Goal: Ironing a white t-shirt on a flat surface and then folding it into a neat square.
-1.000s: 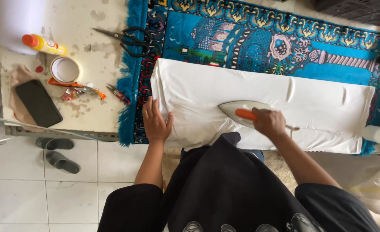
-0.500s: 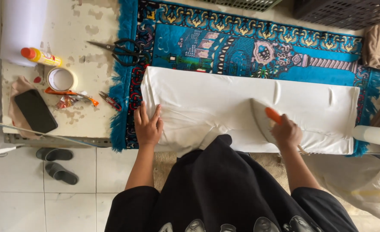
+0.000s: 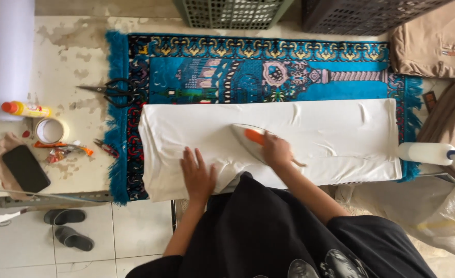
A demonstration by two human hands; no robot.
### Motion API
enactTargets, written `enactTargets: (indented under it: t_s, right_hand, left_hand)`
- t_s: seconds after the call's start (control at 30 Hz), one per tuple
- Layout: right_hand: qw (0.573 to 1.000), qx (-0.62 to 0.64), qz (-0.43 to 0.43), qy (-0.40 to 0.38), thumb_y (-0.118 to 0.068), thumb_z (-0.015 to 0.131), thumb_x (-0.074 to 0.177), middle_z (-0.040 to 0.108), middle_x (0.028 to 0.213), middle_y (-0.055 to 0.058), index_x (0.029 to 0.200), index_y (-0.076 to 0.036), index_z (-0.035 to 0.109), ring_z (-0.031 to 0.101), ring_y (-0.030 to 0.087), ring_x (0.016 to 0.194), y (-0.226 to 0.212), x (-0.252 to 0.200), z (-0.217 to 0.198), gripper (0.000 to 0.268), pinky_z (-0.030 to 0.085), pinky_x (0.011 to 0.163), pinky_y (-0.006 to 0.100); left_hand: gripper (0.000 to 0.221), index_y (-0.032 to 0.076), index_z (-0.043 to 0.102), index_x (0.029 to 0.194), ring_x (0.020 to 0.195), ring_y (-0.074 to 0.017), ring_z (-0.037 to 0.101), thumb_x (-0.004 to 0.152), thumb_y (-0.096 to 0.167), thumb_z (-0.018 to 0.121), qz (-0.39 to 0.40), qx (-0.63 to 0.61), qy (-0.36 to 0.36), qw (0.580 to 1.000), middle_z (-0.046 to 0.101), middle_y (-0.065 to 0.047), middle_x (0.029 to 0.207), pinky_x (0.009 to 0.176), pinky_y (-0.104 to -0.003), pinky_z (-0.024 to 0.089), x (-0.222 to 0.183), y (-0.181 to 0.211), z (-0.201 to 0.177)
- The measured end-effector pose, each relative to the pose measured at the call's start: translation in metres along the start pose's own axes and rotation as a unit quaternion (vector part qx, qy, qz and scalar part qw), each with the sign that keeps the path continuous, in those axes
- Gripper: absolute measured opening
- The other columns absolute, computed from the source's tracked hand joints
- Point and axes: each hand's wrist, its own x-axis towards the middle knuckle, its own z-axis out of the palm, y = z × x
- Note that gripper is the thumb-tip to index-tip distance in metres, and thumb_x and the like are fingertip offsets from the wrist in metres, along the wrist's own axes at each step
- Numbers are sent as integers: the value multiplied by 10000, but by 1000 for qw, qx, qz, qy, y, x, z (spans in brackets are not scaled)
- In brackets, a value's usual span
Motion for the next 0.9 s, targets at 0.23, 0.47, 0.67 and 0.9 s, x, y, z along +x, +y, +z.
enactTargets:
  t_s: [0.23, 0.47, 0.67, 0.9]
  right_hand:
    - [970, 6, 79, -231, -184, 535, 891, 693, 874, 75, 1301, -176, 531, 757, 359, 727, 20, 64, 11, 410, 603, 619, 488]
    - [948, -40, 297, -107, -110, 574, 906, 717, 953, 173, 1366, -63, 598, 742, 395, 839, 205, 42, -83, 463, 588, 723, 509]
    - [853, -90, 501, -116, -455, 817, 855, 727, 951, 168, 1146, -91, 620, 743, 419, 883, 416, -11, -6, 505, 591, 685, 585]
    - [818, 100, 505, -257, -216, 705, 933, 673, 1169, 235, 1305, 2, 577, 655, 434, 1052, 329, 15, -138, 449, 564, 823, 534]
  left_hand:
    - [962, -32, 453, 1501, 1497, -457, 344, 943, 745, 354, -9, 175, -15, 984, 370, -329, 1590, 1171, -660, 265, -42, 20, 50]
    - [1024, -59, 361, 1548, 1522, -515, 238, 951, 772, 352, -29, 125, -73, 989, 270, -368, 1619, 1156, -725, 187, -42, 19, 41]
    - [1005, -7, 330, 1586, 1527, -540, 193, 920, 742, 408, -92, 167, -93, 977, 203, -338, 1656, 1085, -794, 216, -44, 40, 27]
    - [1106, 23, 104, 1629, 1512, -576, 75, 884, 675, 597, -399, -23, 62, 914, 39, -457, 1601, 1173, -647, 154, -105, 23, 74]
